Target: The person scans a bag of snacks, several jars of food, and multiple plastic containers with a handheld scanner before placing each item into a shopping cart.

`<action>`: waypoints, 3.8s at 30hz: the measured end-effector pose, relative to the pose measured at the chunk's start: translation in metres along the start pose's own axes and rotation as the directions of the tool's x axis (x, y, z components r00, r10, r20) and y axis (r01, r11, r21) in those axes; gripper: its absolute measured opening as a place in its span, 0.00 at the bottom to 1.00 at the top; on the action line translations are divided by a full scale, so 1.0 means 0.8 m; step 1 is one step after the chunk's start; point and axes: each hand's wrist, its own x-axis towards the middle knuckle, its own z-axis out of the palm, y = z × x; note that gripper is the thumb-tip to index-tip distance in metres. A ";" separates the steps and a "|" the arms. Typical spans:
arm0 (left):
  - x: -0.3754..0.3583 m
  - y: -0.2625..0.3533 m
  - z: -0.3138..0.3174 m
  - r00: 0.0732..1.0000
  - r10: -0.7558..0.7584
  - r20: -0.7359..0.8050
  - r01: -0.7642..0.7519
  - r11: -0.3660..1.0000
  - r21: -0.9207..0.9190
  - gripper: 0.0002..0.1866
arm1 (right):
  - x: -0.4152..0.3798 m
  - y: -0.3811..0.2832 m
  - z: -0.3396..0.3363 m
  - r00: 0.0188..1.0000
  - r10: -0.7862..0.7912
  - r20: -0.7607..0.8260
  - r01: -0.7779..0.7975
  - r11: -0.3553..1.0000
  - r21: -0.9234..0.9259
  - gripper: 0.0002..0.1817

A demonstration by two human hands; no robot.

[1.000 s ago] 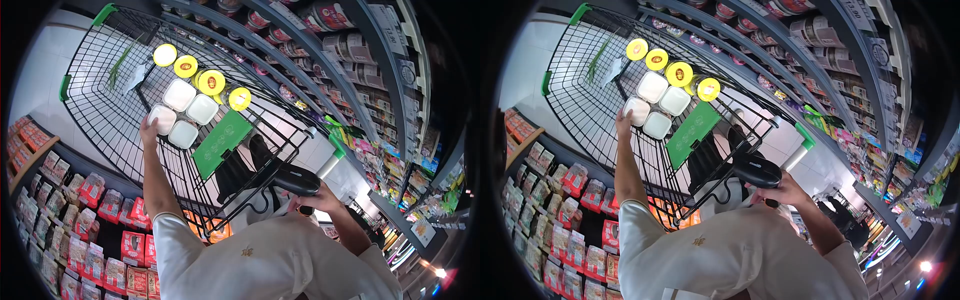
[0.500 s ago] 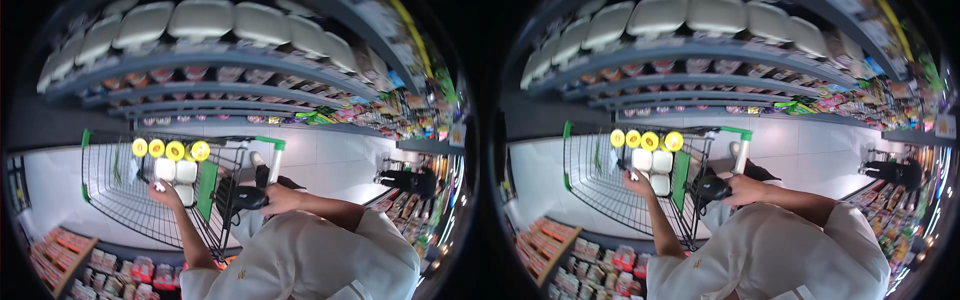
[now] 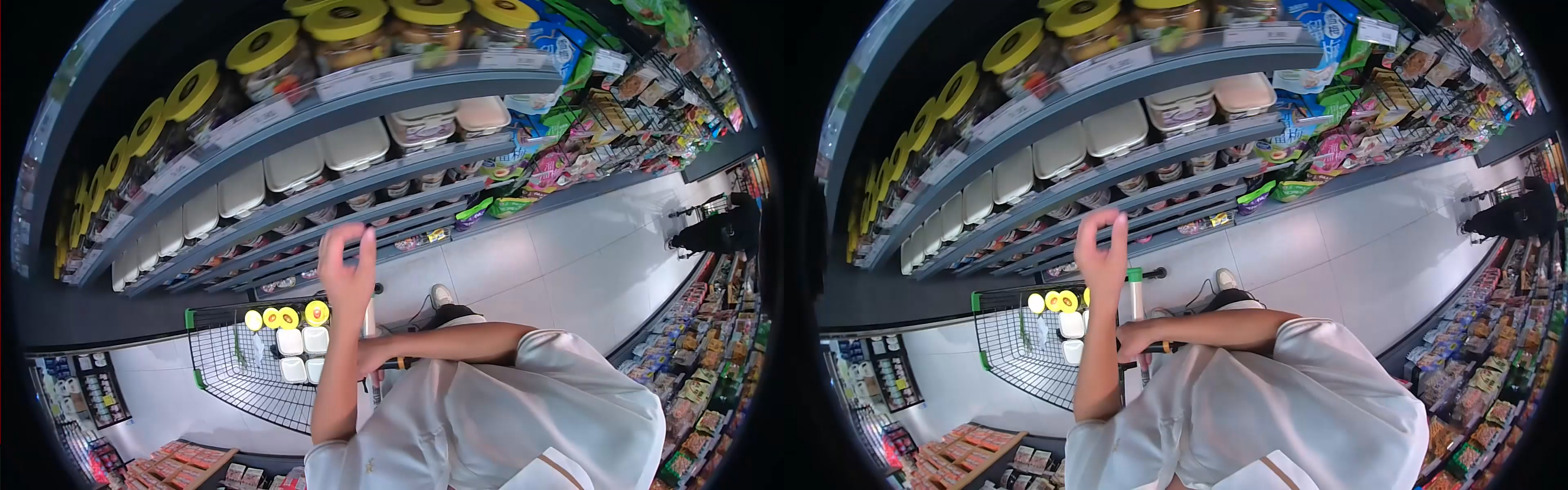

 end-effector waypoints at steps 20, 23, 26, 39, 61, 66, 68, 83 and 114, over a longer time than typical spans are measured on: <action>0.199 0.032 0.187 0.872 -0.484 0.067 0.483 0.875 0.039 0.35 | -0.079 0.070 -0.036 0.964 -0.244 0.102 0.263 0.835 -0.484 0.09; 0.204 0.036 0.189 0.918 -0.395 0.039 0.394 0.919 0.033 0.37 | -0.095 0.067 -0.041 0.953 -0.288 0.097 0.296 0.811 -0.504 0.09; 0.199 0.052 0.191 0.917 -0.397 0.034 0.393 0.916 0.083 0.37 | -0.095 0.071 -0.043 0.942 -0.309 0.129 0.326 0.755 -0.569 0.09; 0.173 0.072 0.192 0.825 -0.558 0.085 0.543 0.743 -0.391 0.25 | -0.128 0.079 -0.057 0.920 -0.385 0.075 0.363 0.761 -0.537 0.14; -0.150 0.023 0.012 0.739 -0.611 0.285 0.406 0.066 -0.911 0.39 | -0.448 0.005 -0.131 0.686 -0.689 -0.233 0.415 0.634 -0.653 0.24; -0.208 -0.014 -0.017 0.710 -0.518 0.477 0.512 -0.085 -0.855 0.38 | -0.440 -0.033 -0.123 0.760 -0.647 -0.066 0.318 0.458 -0.830 0.22; -0.214 0.001 -0.023 0.659 -0.511 0.553 0.575 -0.133 -0.808 0.37 | -0.429 -0.039 -0.123 0.784 -0.621 -0.024 0.297 0.409 -0.863 0.22; -0.336 -0.110 -0.173 0.490 -0.782 -0.386 0.064 0.474 -0.878 0.31 | -0.243 0.007 -0.084 0.815 -0.490 -0.309 0.334 0.833 -0.441 0.24; -0.592 -0.501 -0.208 0.210 -0.968 -0.134 0.504 0.225 -0.834 0.26 | -0.107 0.049 0.008 0.759 -0.244 -0.604 -0.078 0.886 -0.456 0.30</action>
